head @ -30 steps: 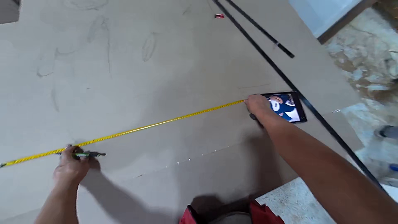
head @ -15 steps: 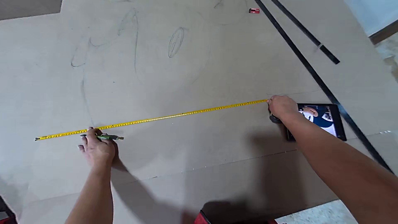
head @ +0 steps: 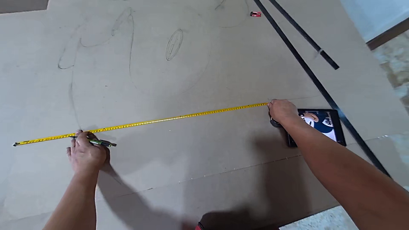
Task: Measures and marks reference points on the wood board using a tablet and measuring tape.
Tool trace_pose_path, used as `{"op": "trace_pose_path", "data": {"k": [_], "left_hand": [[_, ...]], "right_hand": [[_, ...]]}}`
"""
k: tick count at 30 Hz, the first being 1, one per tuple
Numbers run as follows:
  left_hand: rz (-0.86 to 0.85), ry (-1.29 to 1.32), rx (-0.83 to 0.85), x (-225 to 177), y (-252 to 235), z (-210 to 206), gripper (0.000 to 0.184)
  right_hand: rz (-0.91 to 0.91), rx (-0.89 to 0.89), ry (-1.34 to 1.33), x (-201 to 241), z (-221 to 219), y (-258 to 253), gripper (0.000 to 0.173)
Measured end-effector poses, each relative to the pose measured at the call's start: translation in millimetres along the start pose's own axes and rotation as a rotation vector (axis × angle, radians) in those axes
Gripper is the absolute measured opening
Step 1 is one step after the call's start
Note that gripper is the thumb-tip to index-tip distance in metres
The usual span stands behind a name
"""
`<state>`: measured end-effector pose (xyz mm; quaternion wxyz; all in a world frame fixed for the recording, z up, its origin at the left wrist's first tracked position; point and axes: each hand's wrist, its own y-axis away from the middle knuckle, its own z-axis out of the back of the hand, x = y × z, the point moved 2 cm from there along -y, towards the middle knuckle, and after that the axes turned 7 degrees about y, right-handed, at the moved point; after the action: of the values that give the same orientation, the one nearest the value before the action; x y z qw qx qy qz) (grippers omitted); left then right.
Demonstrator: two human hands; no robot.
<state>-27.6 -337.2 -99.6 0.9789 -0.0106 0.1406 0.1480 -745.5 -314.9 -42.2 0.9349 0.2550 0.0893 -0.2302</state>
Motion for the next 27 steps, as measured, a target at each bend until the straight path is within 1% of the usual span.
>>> {"op": "trace_pose_path", "data": {"k": [4, 9, 13, 16, 20, 24, 27], "left_hand": [[0.063, 0.041, -0.026, -0.6, -8.7, -3.9, 0.052], [0.088, 0.106, -0.062, -7.4, -15.0, -6.3, 0.052], [0.171, 0.088, -0.131, -16.8, -1.6, 0.9, 0.048], [0.289, 0.052, -0.156, -24.2, 3.8, 3.1, 0.049], [0.373, 0.016, -0.179, -18.5, 9.3, 0.7, 0.048], [0.406, 0.047, -0.197, -21.6, 25.5, 3.5, 0.046], [0.387, 0.073, -0.209, -15.4, 31.3, 0.5, 0.046]], "right_hand": [[0.017, -0.016, 0.023, 2.6, 1.3, 2.4, 0.042], [0.016, -0.019, 0.045, 2.4, 2.2, 2.2, 0.043], [0.027, -0.026, 0.041, 3.7, -1.6, 4.9, 0.043], [0.024, -0.044, 0.041, 2.4, -3.5, 8.1, 0.042], [-0.012, -0.011, 0.019, 6.6, -5.6, 18.7, 0.045], [-0.054, 0.000, -0.034, 5.0, -13.2, 31.6, 0.046], [-0.059, 0.025, -0.031, -1.0, -21.6, 39.5, 0.048]]}}
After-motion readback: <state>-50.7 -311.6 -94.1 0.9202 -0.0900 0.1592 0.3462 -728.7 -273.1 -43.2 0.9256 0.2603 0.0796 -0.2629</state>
